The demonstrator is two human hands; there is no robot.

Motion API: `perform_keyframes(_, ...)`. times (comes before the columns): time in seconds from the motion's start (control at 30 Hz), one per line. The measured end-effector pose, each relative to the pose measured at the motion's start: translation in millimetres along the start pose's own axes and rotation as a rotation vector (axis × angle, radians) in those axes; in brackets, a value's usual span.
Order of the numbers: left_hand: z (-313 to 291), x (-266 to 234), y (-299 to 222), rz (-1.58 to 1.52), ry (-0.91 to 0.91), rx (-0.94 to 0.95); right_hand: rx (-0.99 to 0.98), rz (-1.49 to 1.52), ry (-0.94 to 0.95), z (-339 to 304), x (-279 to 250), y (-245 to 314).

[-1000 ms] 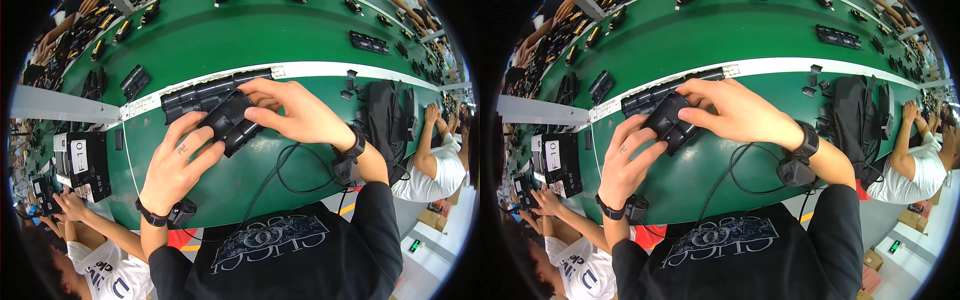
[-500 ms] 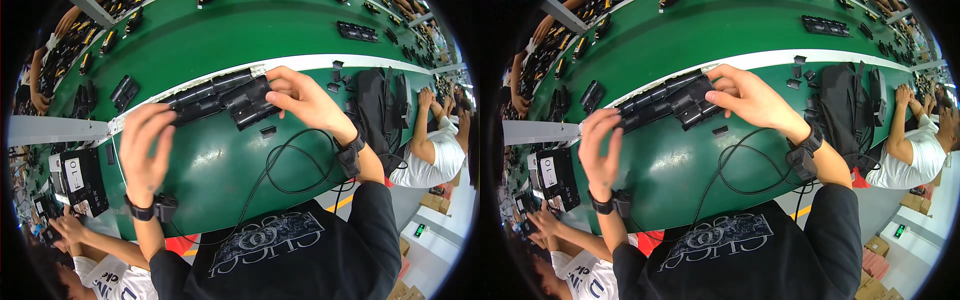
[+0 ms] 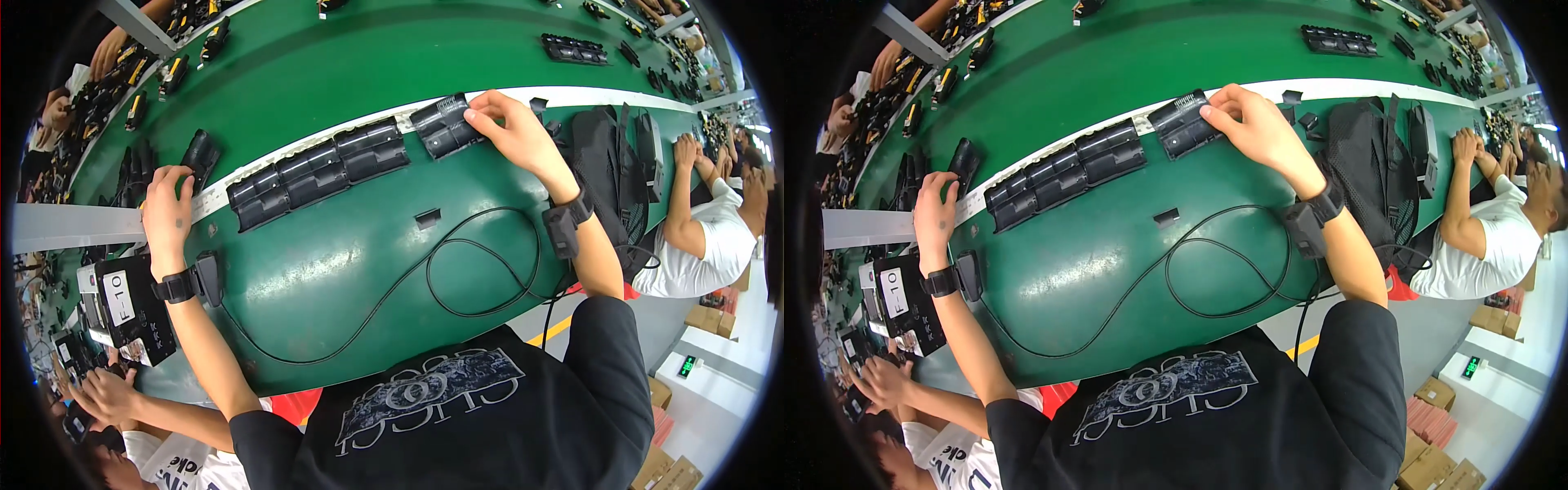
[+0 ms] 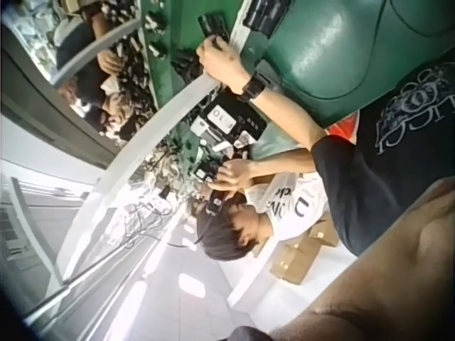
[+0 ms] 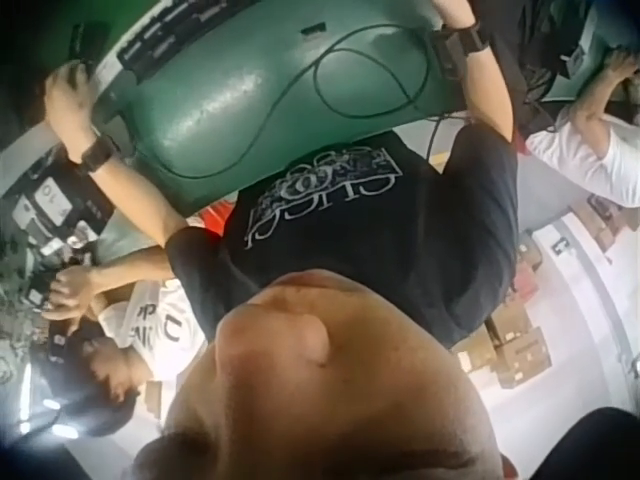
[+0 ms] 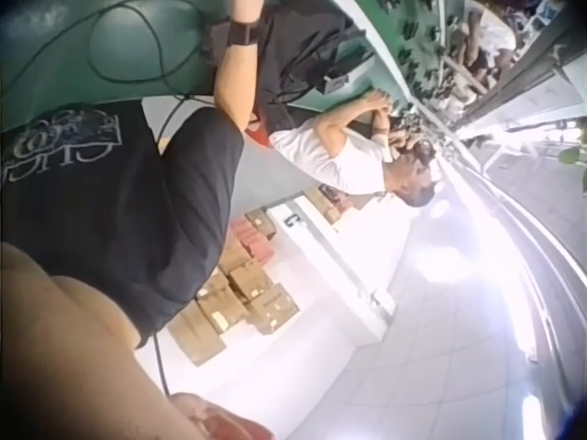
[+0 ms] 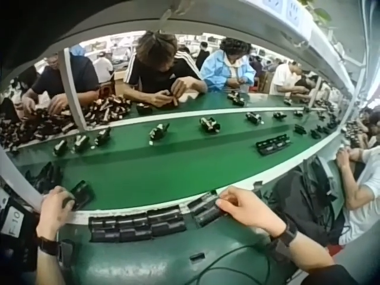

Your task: The person picks up a black plastic housing, inserts a small component into it, and presses the components together by hand. They then place the assembled unit onto a long row of similar units on the table and repeat the process.

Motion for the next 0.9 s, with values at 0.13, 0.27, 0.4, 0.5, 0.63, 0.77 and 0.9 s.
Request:
perform_keyframes(0.13,-1.4,0.6,2.4,-0.184,0.035,-0.043,0.091,-0.166,0.012,-1.1,0.0,4.0)
perform_keyframes(0.27,-4.8,-5.8,-16.0,-0.252,-0.092,0.103,0.134,-0.205,0.005,-2.8,6.0,3.0)
perform_keyframes(0.4,-3.8,-2.8,-23.7,-0.264,-0.064,0.102,-0.36,-0.263,-0.223,-12.3,-2.0,47.4)
perform_keyframes(0.5,-5.6,-5.3,-26.1,-0.335,0.009,0.087,-0.581,-0.45,-0.109,-15.8,7.0,67.6)
perform_keyframes(0.63,-13.8,-26.7,-31.1,-0.252,-0.038,0.179,-0.533,-0.491,-0.031,-13.7,18.0,63.5)
perform_keyframes(0.77,-6.6,-42.9,-34.1,-0.262,-0.119,0.201,-0.443,-0.559,0.052,-10.1,11.0,60.9)
perform_keyframes(0.9,11.7,-31.7,-70.8,-0.307,-0.008,0.167,-0.441,-0.541,0.076,0.7,16.4,56.6)
Point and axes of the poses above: each hand's wrist, its own z-axis towards the middle knuckle, its own x-axis out of the palm, y = z × x, the point moved 5 cm from there along z, towards the middle knuckle, and after that the axes turned 1 degree about y, right-handed, at the moved point
